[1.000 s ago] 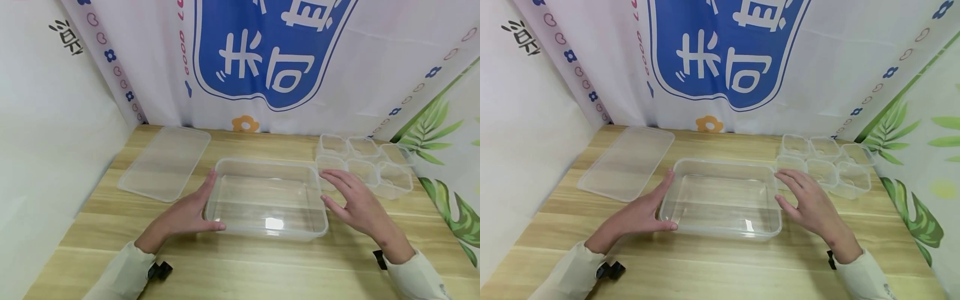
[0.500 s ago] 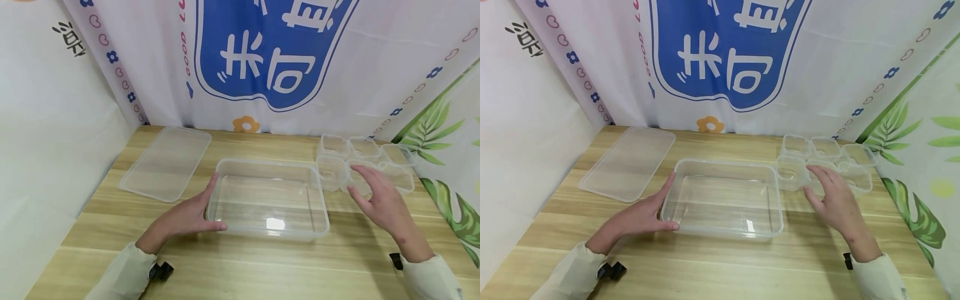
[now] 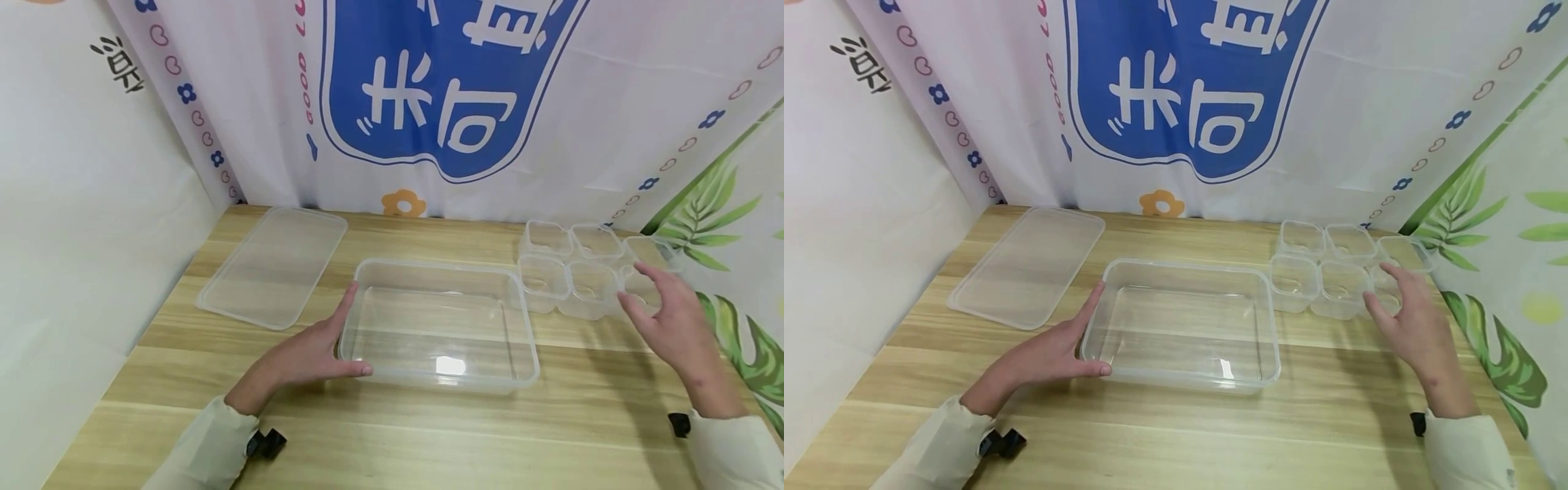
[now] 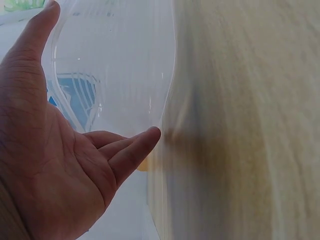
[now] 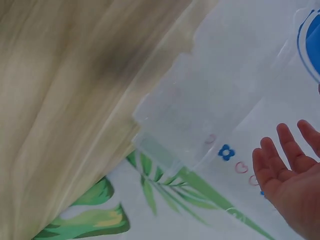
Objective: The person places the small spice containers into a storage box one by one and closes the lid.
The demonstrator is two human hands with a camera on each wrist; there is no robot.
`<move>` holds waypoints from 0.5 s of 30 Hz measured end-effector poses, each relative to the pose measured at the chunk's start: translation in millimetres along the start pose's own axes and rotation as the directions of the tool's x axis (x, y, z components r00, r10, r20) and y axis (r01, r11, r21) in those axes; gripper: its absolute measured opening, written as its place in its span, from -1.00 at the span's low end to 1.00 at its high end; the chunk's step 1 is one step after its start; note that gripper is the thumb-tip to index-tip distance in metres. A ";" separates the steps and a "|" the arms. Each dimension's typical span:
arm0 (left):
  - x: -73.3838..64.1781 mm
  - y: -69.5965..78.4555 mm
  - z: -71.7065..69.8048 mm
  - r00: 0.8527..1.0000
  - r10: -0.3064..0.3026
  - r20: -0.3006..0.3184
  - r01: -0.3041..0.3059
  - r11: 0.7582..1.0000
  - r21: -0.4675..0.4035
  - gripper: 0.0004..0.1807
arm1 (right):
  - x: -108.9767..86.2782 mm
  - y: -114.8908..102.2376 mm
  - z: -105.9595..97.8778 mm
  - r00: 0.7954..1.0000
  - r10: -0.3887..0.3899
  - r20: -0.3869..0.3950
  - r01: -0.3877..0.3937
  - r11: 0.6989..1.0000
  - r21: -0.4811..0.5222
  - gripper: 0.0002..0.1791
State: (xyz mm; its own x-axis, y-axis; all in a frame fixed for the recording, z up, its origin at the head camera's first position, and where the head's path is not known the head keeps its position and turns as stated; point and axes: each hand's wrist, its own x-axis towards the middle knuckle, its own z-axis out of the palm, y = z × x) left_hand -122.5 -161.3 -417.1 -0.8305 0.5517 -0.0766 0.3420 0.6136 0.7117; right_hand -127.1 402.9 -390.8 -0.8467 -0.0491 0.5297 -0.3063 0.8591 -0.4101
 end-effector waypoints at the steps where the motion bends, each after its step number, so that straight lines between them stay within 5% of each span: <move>1: 0.0 0.1 0.0 1.000 -0.001 0.000 0.001 1.000 -0.004 0.48 | 0.3 3.9 -1.5 1.000 0.017 0.004 -0.017 1.000 -0.003 -0.42; 7: -0.5 0.5 0.7 1.000 -0.005 0.001 0.005 0.999 -0.036 0.48 | 1.0 25.6 -11.3 0.992 0.100 0.080 -0.096 0.994 -0.045 -0.34; 15: -0.6 -3.4 5.4 0.999 0.029 -0.025 -0.032 0.995 -0.091 0.47 | 0.5 48.7 -17.7 0.948 0.221 0.228 -0.210 0.975 -0.072 -0.10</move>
State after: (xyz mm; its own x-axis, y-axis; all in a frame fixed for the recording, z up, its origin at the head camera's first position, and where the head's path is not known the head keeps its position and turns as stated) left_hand -120.8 -160.6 -423.3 -0.8308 0.5553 -0.0382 0.3266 0.5419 0.7744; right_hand -134.8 453.7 -397.3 -0.9697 0.0272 0.2426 -0.0896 0.8846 -0.4576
